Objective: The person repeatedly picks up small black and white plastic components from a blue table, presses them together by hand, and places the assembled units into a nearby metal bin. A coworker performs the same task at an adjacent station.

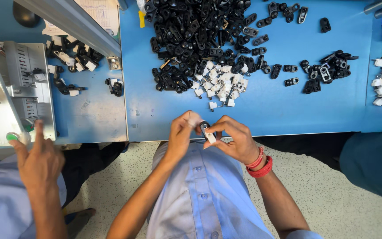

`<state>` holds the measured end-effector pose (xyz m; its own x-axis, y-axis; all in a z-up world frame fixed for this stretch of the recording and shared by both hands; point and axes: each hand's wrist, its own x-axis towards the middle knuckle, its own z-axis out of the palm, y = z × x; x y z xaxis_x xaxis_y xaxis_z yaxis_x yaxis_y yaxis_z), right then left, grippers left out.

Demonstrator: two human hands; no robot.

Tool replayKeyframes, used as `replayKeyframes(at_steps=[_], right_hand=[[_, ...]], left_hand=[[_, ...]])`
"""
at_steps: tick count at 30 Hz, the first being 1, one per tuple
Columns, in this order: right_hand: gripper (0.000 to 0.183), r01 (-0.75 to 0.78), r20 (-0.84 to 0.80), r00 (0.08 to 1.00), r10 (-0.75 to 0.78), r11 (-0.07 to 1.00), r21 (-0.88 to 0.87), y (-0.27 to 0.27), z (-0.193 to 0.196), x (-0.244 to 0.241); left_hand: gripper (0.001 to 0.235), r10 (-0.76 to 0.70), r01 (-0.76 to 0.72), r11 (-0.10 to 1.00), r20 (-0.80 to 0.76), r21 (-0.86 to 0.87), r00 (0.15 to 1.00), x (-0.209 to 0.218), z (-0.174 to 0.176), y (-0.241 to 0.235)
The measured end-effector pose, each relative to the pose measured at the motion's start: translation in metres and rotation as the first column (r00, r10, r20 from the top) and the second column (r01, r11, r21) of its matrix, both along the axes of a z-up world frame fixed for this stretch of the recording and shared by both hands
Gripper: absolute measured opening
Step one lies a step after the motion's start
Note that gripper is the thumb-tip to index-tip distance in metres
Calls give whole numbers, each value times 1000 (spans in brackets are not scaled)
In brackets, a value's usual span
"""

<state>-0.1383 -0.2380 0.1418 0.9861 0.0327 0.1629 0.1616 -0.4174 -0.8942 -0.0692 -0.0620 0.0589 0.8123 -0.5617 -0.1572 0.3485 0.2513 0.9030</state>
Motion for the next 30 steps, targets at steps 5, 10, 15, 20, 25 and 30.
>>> replayKeyframes(at_steps=[5,10,15,20,25,30], right_hand=[[38,-91,28,995,95,989,-116,-9,4,5],[43,-67,65,995,75,990,-126,-6,9,9],[44,6,119,993,11,989,-145,8,7,15],[46,113,234,970,-69,977,-181,26,6,17],[51,208,278,946,-168,971,-121,38,3,22],[44,198,237,960,-151,962,-188,41,-4,21]], left_hand=[[11,-150,150,983,-11,102,989,6,12,21],[24,-215,205,961,35,184,976,10,37,39],[34,-240,235,971,-163,-48,957,9,32,38],[34,-231,218,973,-323,-75,918,9,17,41],[42,-211,187,977,-373,-99,903,12,25,55],[50,-190,165,979,-241,-121,952,14,29,50]])
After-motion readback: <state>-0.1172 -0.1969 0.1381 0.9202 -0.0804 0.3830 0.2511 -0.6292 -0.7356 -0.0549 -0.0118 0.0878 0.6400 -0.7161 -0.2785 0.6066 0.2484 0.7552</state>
